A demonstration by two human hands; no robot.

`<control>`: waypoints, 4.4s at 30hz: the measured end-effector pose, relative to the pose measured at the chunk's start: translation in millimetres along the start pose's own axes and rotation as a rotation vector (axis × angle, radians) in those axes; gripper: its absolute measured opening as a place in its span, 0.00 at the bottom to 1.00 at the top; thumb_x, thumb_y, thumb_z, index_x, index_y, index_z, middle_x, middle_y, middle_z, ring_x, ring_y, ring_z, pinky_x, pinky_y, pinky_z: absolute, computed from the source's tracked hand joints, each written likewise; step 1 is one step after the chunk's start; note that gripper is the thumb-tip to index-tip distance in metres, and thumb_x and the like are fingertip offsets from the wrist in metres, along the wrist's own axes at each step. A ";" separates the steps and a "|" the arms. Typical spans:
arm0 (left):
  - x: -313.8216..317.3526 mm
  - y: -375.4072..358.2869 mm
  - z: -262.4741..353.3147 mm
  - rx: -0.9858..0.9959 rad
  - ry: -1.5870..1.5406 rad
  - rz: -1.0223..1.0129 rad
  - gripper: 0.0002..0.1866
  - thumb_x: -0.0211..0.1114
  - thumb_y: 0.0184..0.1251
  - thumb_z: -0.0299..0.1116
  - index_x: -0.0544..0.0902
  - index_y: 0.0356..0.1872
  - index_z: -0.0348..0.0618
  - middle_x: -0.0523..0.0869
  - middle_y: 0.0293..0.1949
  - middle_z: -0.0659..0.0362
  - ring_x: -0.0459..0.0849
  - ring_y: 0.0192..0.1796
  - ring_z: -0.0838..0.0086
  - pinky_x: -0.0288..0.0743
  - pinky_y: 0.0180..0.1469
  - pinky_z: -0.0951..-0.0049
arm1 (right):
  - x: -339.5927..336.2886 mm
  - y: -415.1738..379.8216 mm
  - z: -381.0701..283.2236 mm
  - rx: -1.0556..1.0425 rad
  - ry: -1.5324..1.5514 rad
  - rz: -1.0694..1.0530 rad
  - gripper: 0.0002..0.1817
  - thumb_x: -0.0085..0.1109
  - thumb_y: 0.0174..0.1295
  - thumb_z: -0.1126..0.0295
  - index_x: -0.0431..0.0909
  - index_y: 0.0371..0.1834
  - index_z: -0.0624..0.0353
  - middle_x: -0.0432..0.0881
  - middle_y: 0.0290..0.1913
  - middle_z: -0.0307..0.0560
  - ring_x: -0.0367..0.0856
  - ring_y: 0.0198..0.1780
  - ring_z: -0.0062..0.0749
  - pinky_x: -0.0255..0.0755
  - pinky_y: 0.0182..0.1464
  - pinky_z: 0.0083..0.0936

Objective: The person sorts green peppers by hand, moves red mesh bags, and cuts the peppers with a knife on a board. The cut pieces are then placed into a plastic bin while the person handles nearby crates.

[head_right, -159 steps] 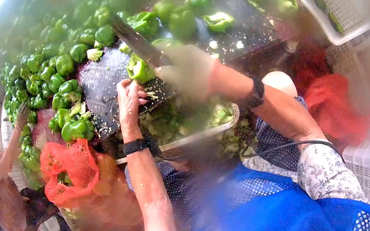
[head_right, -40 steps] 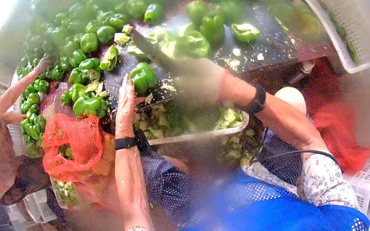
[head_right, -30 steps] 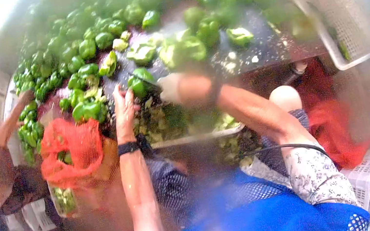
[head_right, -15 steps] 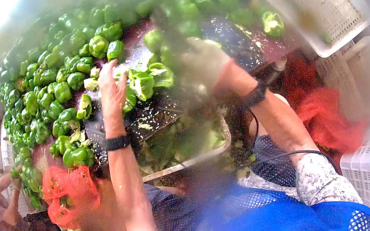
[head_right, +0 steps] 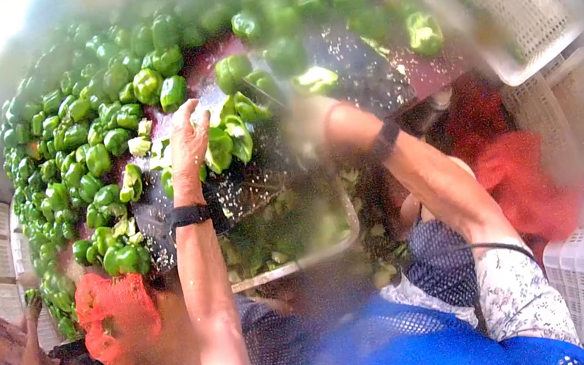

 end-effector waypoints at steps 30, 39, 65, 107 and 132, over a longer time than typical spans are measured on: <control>-38.5 -120.6 93.6 -0.168 -0.020 -0.283 0.40 0.73 0.45 0.36 0.68 0.62 0.38 0.74 0.56 0.44 0.74 0.59 0.59 0.68 0.62 0.64 | 8.4 -66.0 -4.5 -0.549 0.230 0.290 0.28 0.57 0.59 0.66 0.68 0.64 0.61 0.74 0.25 0.36 0.69 0.19 0.15 0.64 0.21 0.18; -8.0 -114.7 101.3 -0.330 -0.193 -0.109 0.40 0.72 0.53 0.38 0.62 0.64 0.33 0.70 0.60 0.43 0.71 0.62 0.57 0.65 0.64 0.65 | 31.8 -73.3 -7.0 -0.505 -0.056 0.430 0.31 0.57 0.59 0.65 0.64 0.66 0.65 0.79 0.30 0.49 0.77 0.27 0.21 0.74 0.31 0.22; -3.5 -119.2 68.3 -0.411 -0.102 -0.085 0.27 0.69 0.58 0.33 0.68 0.55 0.34 0.77 0.49 0.50 0.81 0.41 0.67 0.77 0.45 0.70 | 54.1 8.6 -13.8 -0.315 -0.362 -0.197 0.14 0.55 0.56 0.65 0.83 0.37 0.64 0.84 0.34 0.56 0.84 0.37 0.45 0.77 0.40 0.32; 82.4 148.5 62.9 0.107 0.036 -0.340 0.18 0.65 0.59 0.40 0.80 0.47 0.41 0.84 0.43 0.49 0.83 0.48 0.58 0.76 0.51 0.64 | -62.8 -86.9 66.6 0.287 0.825 0.512 0.19 0.54 0.62 0.65 0.71 0.52 0.66 0.72 0.20 0.40 0.72 0.16 0.21 0.66 0.19 0.22; 83.4 178.1 107.6 -0.190 -0.955 -0.305 0.42 0.63 0.57 0.33 0.52 0.72 0.39 0.72 0.57 0.49 0.74 0.53 0.66 0.72 0.48 0.70 | -61.6 -84.3 68.7 0.091 0.457 0.644 0.19 0.55 0.60 0.66 0.72 0.52 0.64 0.76 0.24 0.46 0.76 0.20 0.28 0.70 0.23 0.26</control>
Point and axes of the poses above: each hand's wrist, its own y-axis towards the middle knuckle, its own x-axis out of the palm, z = x × y, the point moved 1 cm from there along y, towards the middle knuckle
